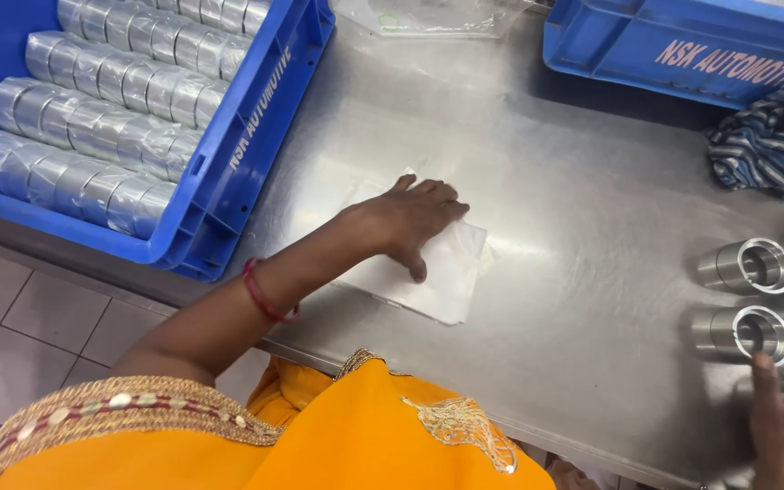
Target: The person wraps individual metal bearings in small plastic bags and places them into rows within a blue plastic crate.
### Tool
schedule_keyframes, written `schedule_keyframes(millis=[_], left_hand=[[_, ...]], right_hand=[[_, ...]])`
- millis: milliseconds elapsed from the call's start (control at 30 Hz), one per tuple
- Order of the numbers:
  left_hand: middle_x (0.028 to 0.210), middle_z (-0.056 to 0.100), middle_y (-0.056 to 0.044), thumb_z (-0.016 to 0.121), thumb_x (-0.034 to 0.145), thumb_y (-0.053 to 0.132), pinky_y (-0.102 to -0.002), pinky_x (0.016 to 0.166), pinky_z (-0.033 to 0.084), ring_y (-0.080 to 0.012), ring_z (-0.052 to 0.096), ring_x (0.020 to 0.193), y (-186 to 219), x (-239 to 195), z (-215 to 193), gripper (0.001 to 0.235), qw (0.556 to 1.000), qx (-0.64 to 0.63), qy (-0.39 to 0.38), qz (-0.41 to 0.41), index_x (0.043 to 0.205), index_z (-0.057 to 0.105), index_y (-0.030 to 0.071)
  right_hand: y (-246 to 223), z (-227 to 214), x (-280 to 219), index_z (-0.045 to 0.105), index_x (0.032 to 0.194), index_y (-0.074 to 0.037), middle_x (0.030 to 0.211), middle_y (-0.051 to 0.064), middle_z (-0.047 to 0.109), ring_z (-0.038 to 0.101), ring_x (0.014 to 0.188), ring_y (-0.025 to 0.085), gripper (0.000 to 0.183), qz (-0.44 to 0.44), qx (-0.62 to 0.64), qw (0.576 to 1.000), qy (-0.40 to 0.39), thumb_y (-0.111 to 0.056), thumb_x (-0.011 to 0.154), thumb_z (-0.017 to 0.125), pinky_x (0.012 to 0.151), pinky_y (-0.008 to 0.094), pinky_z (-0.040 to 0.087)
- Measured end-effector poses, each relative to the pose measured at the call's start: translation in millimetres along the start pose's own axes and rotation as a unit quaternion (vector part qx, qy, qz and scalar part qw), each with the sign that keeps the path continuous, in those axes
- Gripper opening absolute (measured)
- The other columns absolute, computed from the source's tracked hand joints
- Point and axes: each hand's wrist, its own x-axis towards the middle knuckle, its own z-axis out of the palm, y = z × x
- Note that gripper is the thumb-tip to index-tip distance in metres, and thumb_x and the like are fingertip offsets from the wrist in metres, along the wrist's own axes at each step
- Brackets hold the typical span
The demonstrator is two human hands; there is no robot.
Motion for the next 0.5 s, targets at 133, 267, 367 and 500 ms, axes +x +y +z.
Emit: schedule_keyframes(millis=[133, 267, 367, 500], left_hand=[[0.14, 0.049, -0.008, 0.098, 0.054, 0.031, -0.051, 0.118, 0.028, -0.0272, 0.04, 0.136, 24.1, 24.6, -43.4, 0.101, 0.969, -0.019, -0.232, -0.086, 0.138, 0.048, 0.011], [0.136, 0.057, -0.009, 0.101, 0.05, 0.034, -0.051, 0.111, 0.036, -0.0285, 0.044, 0.135, 15.9, 41.3, -27.0, 0.103, 0.956, 0.009, -0.278, -0.089, 0.135, 0.05, 0.006], [0.117, 0.067, -0.01, 0.1, 0.052, 0.035, -0.046, 0.099, 0.047, -0.0297, 0.057, 0.119, 12.2, 36.5, -29.1, 0.084, 0.943, -0.001, -0.319, -0.091, 0.119, 0.062, 0.003], [0.089, 0.077, -0.008, 0.096, 0.048, 0.026, -0.041, 0.077, 0.056, -0.0275, 0.072, 0.089, 11.3, 14.5, -44.3, 0.051, 0.957, -0.099, -0.265, -0.055, 0.093, 0.081, 0.007]], right_hand=[[-96.0, -14.3, -28.5, 0.035, 0.15, 0.022, 0.142, 0.05, 0.047, 0.048, 0.128, 0.062, 0.109, 0.045, -0.076, 0.995, 0.034, -0.062, 0.09, 0.07, 0.097, 0.067, 0.044], [-176.3, -19.1, -59.3, 0.011, 0.169, 0.0, 0.162, 0.048, 0.015, 0.017, 0.146, 0.07, 0.128, 0.086, -0.053, 0.993, -0.055, -0.072, 0.089, 0.079, 0.114, 0.078, 0.024], [-231.2, -22.1, -75.6, 0.009, 0.171, -0.004, 0.161, 0.047, 0.014, 0.018, 0.146, 0.067, 0.131, 0.035, -0.048, 0.993, -0.106, -0.07, 0.081, 0.077, 0.113, 0.079, 0.026], [-280.8, -36.7, -80.7, 0.012, 0.169, -0.008, 0.154, 0.045, 0.015, 0.011, 0.145, 0.063, 0.125, -0.009, -0.102, 0.984, -0.148, -0.068, 0.082, 0.079, 0.098, 0.084, 0.025]])
